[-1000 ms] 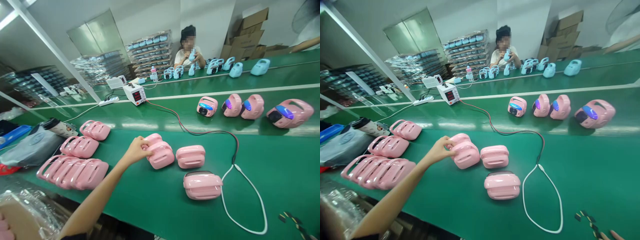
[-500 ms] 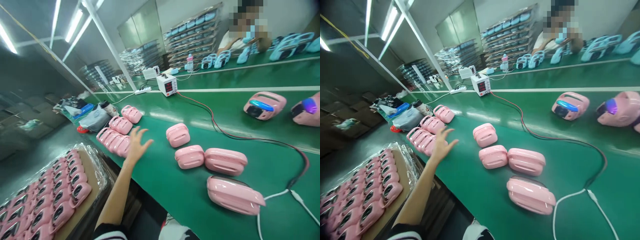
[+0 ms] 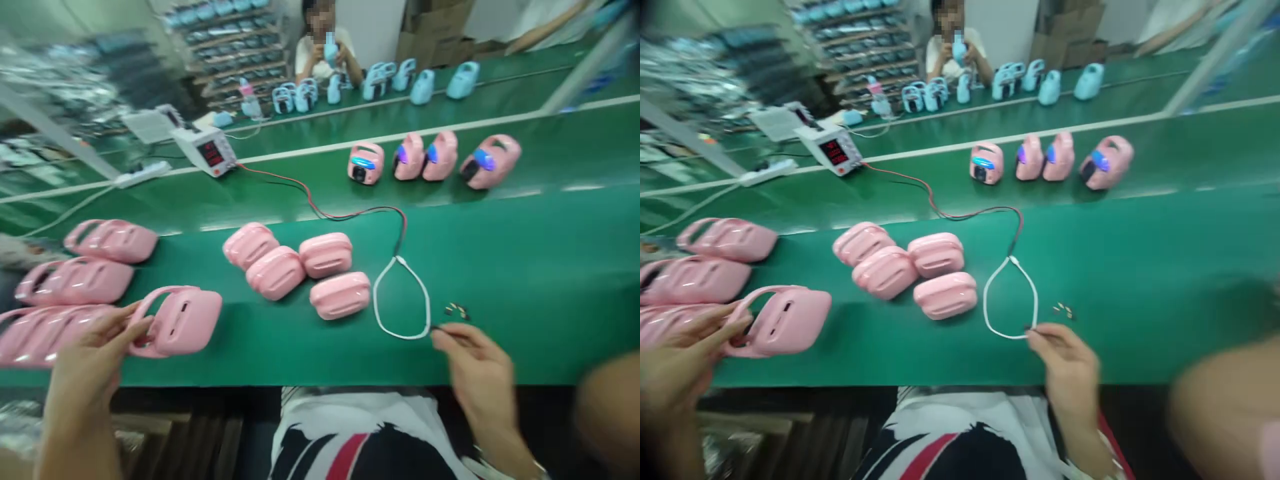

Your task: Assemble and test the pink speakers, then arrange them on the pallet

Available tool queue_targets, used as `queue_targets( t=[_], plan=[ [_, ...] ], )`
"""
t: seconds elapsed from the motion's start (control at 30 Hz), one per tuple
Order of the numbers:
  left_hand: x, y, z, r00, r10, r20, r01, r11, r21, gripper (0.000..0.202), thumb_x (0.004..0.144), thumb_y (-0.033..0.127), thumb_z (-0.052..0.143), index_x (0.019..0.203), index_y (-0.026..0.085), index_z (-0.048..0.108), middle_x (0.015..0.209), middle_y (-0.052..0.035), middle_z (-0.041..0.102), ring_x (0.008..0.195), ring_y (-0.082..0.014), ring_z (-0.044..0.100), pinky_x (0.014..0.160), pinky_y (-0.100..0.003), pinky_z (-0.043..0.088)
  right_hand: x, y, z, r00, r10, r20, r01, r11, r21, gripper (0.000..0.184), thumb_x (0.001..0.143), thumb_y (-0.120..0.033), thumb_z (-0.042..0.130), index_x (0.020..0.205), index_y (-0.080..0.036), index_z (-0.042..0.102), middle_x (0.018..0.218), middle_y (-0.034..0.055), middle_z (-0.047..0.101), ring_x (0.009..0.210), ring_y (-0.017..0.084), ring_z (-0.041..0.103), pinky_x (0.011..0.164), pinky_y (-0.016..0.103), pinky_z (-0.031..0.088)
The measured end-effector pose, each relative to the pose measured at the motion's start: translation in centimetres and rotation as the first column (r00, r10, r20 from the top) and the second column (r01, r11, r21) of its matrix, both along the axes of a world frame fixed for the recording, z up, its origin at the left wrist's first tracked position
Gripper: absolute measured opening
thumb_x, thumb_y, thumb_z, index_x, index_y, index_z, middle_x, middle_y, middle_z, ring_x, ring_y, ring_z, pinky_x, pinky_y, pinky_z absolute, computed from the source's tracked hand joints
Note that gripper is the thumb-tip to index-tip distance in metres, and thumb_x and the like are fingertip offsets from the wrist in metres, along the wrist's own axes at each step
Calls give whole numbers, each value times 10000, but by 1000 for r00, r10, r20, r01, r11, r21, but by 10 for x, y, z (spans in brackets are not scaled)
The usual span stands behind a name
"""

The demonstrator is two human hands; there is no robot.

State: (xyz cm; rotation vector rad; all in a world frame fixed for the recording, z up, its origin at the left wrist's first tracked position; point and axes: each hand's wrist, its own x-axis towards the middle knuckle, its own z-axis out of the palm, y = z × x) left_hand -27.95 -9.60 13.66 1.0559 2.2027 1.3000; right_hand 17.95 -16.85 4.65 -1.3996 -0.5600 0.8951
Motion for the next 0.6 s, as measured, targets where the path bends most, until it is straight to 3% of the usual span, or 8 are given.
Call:
queue_targets(
  t=[0.1,0.17,0.23,0.3,0.4,0.47,0.53,0.6],
  plan=[
    [32,12,-12,978,-10,206,13,1000,-12,610,219,371,883,760,149,711,638,6,674,520,-116,530,457,-210,422,-30,25,-7,947,193,-258,-202,979,-9,362,526,-317,852,776,-153,648,538,-25,578,508,101,528,534,224,440],
    [49,15,-19,971,-42,235,42,999,5,620,217,366,882,766,139,705,728,-29,704,587,-151,567,482,-238,448,-51,39,-6,899,268,-346,-273,961,34,358,541,-305,846,763,-162,604,521,-53,537,469,81,492,498,206,400],
    [65,14,-20,991,-77,106,78,997,-5,646,323,411,865,888,140,709,952,-87,717,752,-223,619,590,-311,507,-67,46,-5,875,288,-390,-285,956,67,381,548,-296,850,719,-171,533,553,-68,521,444,64,475,458,189,359],
    [85,11,-18,980,-8,-197,25,996,84,784,423,423,844,1129,146,645,1229,-143,620,994,-317,600,759,-427,517,-77,47,-4,859,303,-414,-294,952,87,407,565,-293,850,693,-174,483,582,-74,508,438,57,481,446,182,356],
    [132,8,-19,902,93,-422,146,854,500,778,604,338,793,1305,183,496,1353,-133,514,1162,-311,530,894,-452,482,-84,45,-7,847,326,-420,-310,945,108,415,595,-289,841,677,-175,451,581,-71,517,459,67,520,472,181,398],
    [168,11,-29,839,-305,-451,506,743,439,487,769,292,685,1229,212,544,1209,-82,606,1076,-242,593,900,-395,495,-87,45,-8,844,333,-421,-312,943,120,410,614,-282,832,677,-176,441,576,-64,539,479,72,537,498,182,422],
    [199,16,-44,586,-709,-393,805,567,176,387,841,281,624,1216,214,554,1183,-76,626,1097,-228,592,950,-377,479,-91,47,-7,843,329,-426,-306,944,123,405,622,-277,828,681,-177,440,574,-60,551,484,71,538,507,179,433],
    [218,20,-58,479,-828,-291,874,482,66,386,872,267,589,1250,210,533,1235,-86,604,1160,-226,557,992,-371,451,-94,48,-6,841,322,-434,-304,946,113,405,616,-275,830,680,-176,443,569,-61,550,483,70,538,501,177,436]
  ],
)
